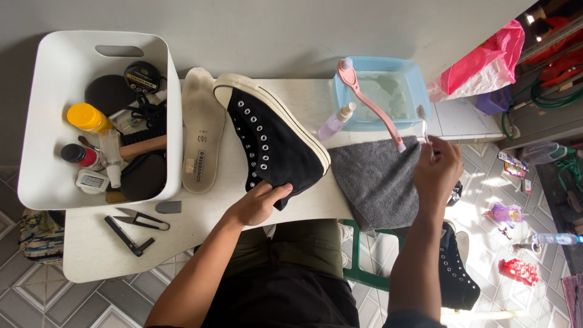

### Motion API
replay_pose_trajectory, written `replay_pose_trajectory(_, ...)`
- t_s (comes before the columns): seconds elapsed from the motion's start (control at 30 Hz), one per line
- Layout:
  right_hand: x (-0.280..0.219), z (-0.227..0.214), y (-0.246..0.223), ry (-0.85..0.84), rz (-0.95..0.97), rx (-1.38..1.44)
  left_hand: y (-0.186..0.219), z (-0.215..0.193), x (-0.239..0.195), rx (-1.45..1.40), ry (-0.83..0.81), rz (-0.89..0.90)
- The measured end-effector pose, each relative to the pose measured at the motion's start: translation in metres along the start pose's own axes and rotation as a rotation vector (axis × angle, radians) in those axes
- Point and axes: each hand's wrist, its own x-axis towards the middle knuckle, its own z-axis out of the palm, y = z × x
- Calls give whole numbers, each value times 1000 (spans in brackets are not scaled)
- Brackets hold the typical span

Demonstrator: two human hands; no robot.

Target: The person scrubs a black high-top sneaker with a small brush, repeatedly dipping the brush into a water container. They clean the upper, sides, and heel areas of the shoe while holding it with the other hand.

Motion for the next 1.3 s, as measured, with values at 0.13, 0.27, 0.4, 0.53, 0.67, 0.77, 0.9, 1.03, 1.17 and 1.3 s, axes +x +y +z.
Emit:
replay_pose_trajectory(0.13,-42,-24,-60,38,-76,238,96,25,-10,-246,181,12)
replay_pose_trajectory(0.27,-82,-14,-96,-47,-88,507,-55,11,24,-767,178,235)
replay_pose_trajectory(0.4,-104,-3,-139,-122,-117,585,56,51,-1,-860,147,341)
replay_pose_trajectory(0.53,-123,-13,-166,-406,-216,710,82,36,-11,-742,-97,276)
replay_pose_trajectory(0.67,-117,-4,-158,-97,-162,440,96,38,-12,-796,-96,272)
replay_pose_trajectory(0.77,-120,-7,-163,-216,-198,560,80,36,-8,-897,-65,255)
replay_pose_trajectory(0.9,-109,-2,-147,-54,-129,456,102,41,-15,-883,-68,266)
replay_pose_trajectory(1.03,-114,-8,-163,-107,-246,464,102,39,-12,-958,-44,239)
replay_pose_trajectory(1.17,-113,2,-149,-153,-217,627,105,52,-10,-1090,85,216)
replay_pose_trajectory(1.3,-110,-8,-166,-78,-211,603,110,54,-8,-1137,216,212)
